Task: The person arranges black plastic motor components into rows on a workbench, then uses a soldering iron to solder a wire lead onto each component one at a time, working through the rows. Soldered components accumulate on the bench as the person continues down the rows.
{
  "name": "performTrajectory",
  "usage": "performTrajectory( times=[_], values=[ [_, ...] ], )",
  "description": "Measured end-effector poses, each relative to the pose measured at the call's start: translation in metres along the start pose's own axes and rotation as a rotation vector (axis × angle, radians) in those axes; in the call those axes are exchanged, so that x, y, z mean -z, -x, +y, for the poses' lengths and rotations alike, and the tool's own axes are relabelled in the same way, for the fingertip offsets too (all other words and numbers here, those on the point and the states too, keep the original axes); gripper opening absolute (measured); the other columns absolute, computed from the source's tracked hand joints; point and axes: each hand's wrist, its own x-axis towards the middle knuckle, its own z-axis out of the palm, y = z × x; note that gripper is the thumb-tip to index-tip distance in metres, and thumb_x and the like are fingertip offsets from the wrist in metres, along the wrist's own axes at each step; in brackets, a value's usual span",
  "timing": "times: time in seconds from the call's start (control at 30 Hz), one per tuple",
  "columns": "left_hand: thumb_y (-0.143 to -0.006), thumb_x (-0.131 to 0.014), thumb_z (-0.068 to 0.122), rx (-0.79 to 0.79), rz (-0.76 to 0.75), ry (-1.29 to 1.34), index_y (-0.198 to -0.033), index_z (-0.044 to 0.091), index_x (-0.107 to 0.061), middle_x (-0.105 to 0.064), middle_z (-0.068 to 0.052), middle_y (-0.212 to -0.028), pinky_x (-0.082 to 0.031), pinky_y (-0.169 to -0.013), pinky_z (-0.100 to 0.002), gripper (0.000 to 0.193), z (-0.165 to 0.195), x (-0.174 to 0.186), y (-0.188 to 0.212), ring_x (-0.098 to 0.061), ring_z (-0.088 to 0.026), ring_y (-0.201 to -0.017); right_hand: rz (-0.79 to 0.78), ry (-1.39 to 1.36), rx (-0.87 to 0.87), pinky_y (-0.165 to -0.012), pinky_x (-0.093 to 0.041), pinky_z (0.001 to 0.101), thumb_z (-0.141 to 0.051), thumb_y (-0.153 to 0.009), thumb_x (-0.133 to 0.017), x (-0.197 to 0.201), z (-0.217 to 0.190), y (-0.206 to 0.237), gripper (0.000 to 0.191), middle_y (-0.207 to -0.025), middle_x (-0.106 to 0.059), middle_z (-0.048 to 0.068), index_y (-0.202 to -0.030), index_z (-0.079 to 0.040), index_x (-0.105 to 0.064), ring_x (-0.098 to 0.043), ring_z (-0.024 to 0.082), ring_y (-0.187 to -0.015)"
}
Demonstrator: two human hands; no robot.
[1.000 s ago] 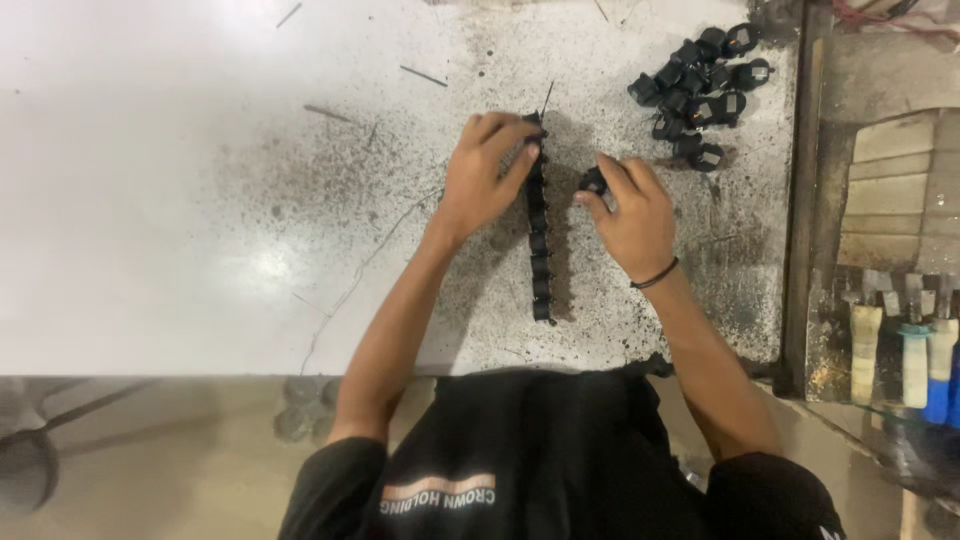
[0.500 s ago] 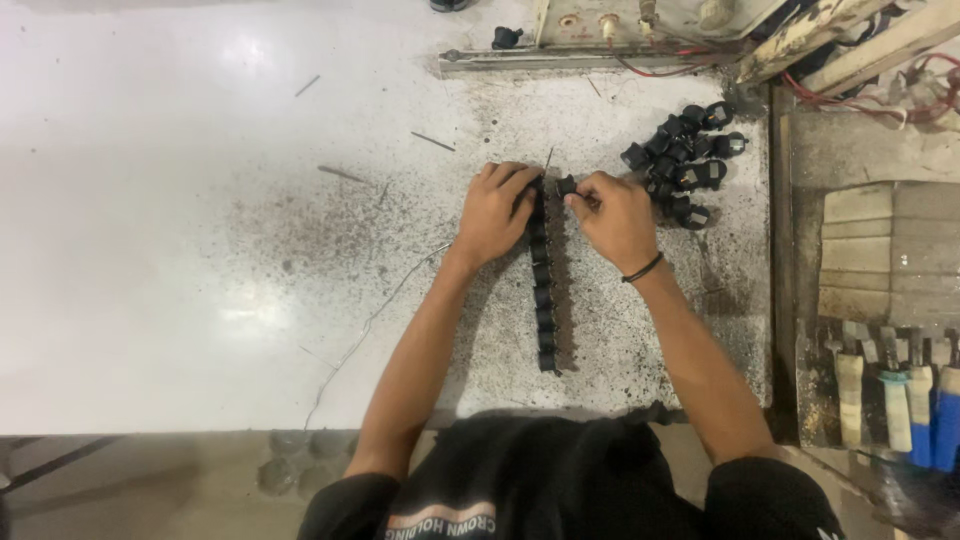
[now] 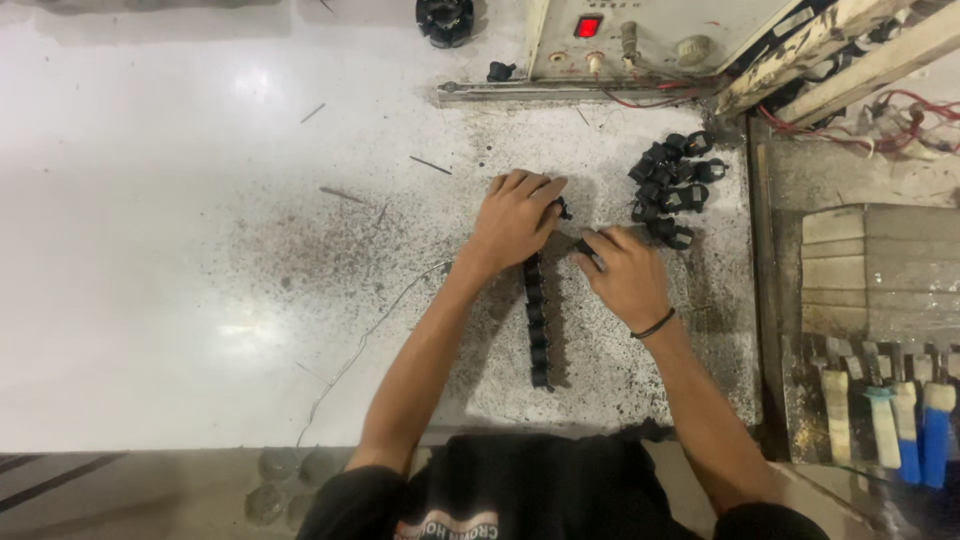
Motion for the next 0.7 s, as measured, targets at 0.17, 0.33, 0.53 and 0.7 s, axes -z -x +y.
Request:
performTrajectory(
  times=[0.17,0.33,0.53,0.7],
  values=[
    [-0.087,-0.067,0.014,-0.049,-0.15,0.011,-0.112,0.01,-0.073,-0.072,-0.01,-0.098,-0.049,-0.097,-0.049,0.026,-0.006,-0.01,-0.021,-0.067,-0.034,-0.1,0.098,-0.131,0.022,-0.067,-0.058,0.0387,-0.014,-0.087,-0.077,-0.004,-0.014,0.011,0.022,-0.099,-0.074,0.011,-0.107,-0.005,-0.075,-0.071,0.03,-0.078],
    [-0.089,-0.068,0.013,-0.022,-0.286,0.113,-0.114,0.01,-0.073,-0.07,-0.012,-0.097,-0.051,-0.093,-0.048,0.026,-0.018,-0.012,-0.021,-0.066,-0.035,-0.096,0.17,-0.1,-0.03,-0.063,-0.057,0.0386,-0.009,-0.09,-0.076,-0.027,-0.024,-0.008,0.01,-0.096,-0.075,0.013,-0.098,-0.004,-0.073,-0.071,0.031,-0.073],
    [-0.09,-0.068,0.015,-0.035,-0.333,0.138,-0.125,0.012,-0.07,-0.07,-0.013,-0.104,-0.051,-0.097,-0.046,0.035,-0.024,-0.009,-0.023,-0.066,-0.035,-0.1,0.34,0.423,0.179,-0.09,-0.057,0.0448,0.001,-0.083,-0.068,0.003,0.023,-0.023,0.028,-0.125,-0.066,0.012,-0.109,-0.007,-0.075,-0.069,0.03,-0.112],
    [-0.067,-0.079,0.024,-0.088,-0.383,0.052,-0.119,0.016,-0.074,-0.066,-0.02,-0.108,-0.045,-0.1,-0.052,0.053,-0.019,-0.005,-0.023,-0.062,-0.041,-0.105,0.144,0.265,-0.004,-0.098,-0.051,0.0433,0.006,-0.09,-0.068,0.011,0.041,-0.008,0.032,-0.119,-0.06,0.009,-0.118,-0.008,-0.075,-0.06,0.029,-0.111]
  ],
)
